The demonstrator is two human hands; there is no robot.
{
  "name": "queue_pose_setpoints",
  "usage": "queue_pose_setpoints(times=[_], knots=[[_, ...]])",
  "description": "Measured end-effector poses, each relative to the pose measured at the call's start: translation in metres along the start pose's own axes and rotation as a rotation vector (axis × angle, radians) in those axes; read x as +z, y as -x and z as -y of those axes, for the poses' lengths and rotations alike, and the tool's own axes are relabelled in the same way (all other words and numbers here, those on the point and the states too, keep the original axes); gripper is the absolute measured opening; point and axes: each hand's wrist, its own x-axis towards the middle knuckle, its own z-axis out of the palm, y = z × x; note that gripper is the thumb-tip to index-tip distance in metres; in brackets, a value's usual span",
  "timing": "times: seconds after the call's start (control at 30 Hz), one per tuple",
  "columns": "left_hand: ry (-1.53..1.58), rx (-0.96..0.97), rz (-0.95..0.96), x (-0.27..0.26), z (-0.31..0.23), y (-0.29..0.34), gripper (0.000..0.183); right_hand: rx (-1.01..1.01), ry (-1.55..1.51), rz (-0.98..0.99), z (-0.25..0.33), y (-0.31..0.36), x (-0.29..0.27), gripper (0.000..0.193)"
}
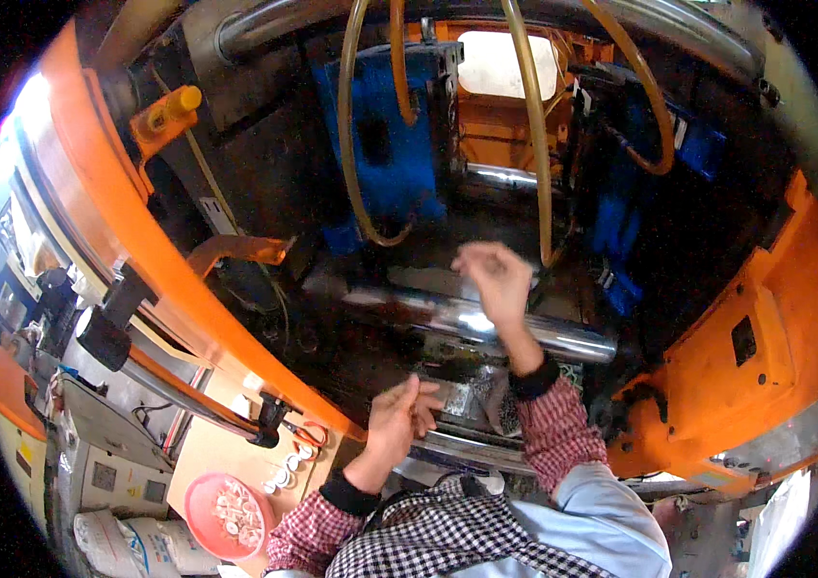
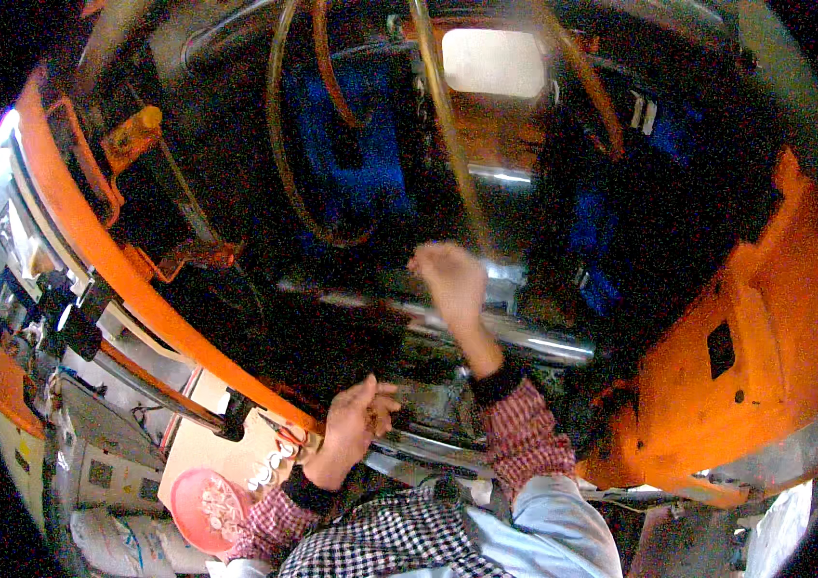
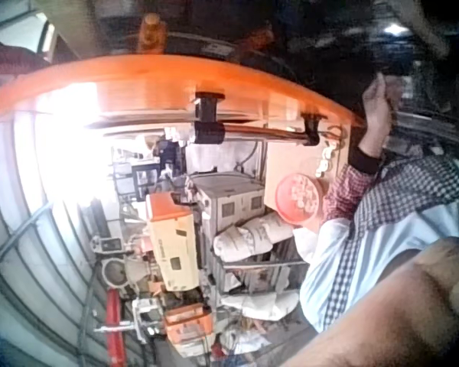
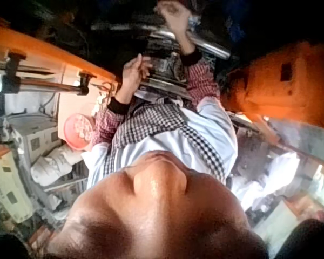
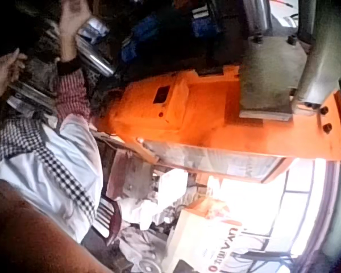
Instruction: The person operates an orange injection molding machine, repeatedly opening the door, retrieving small white plastic parts, and placing them into a pink bowl. The person also uses scissors to trim excess plastic from the parts and places the trimmed pieces into a white bag.
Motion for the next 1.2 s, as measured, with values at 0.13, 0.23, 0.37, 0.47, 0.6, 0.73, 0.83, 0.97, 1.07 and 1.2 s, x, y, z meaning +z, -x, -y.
queue_pose_setpoints(times=[0.13, 0.23, 0.37, 0.47, 0.6, 0.73, 0.83, 0.97, 1.07, 1.2], knots=[[-0.079, 0.015, 0.021, -0.01, 0.011, 0.01, 0.035, -0.183, 0.038, -0.244, -0.038, -0.102, 0.017, 0.012], [-0.174, -0.02, 0.023, -0.011, 0.009, 0.018, 0.035, -0.339, 0.395, -0.38, -0.063, -0.174, 0.021, 0.014], [-0.181, 0.025, 0.043, -0.016, 0.012, 0.023, 0.034, -0.582, 0.63, -0.507, -0.085, -0.249, 0.027, 0.017], [-0.204, 0.058, 0.03, -0.021, 0.016, 0.023, 0.032, -0.575, 0.745, -0.552, -0.087, -0.277, 0.031, 0.02], [-0.222, 0.056, -0.02, -0.03, 0.029, 0.02, 0.031, -0.432, 0.459, -0.504, -0.07, -0.277, 0.055, 0.027], [-0.269, 0.029, 0.003, -0.021, 0.019, 0.018, 0.032, -0.455, 0.473, -0.515, -0.078, -0.293, 0.048, 0.029], [-0.254, 0.025, 0.025, -0.021, 0.018, 0.014, 0.032, -0.415, 0.49, -0.503, -0.083, -0.299, 0.045, 0.031], [-0.321, 0.021, 0.02, -0.025, 0.02, 0.01, 0.031, -0.389, 0.561, -0.478, -0.085, -0.304, 0.041, 0.036], [-0.367, 0.064, -0.017, -0.028, 0.02, 0.012, 0.029, -0.385, 0.581, -0.427, -0.075, -0.293, 0.05, 0.043], [-0.67, 0.323, -0.147, -0.024, 0.002, 0.041, 0.021, -0.365, 0.594, -0.351, -0.052, -0.262, 0.062, 0.054]])
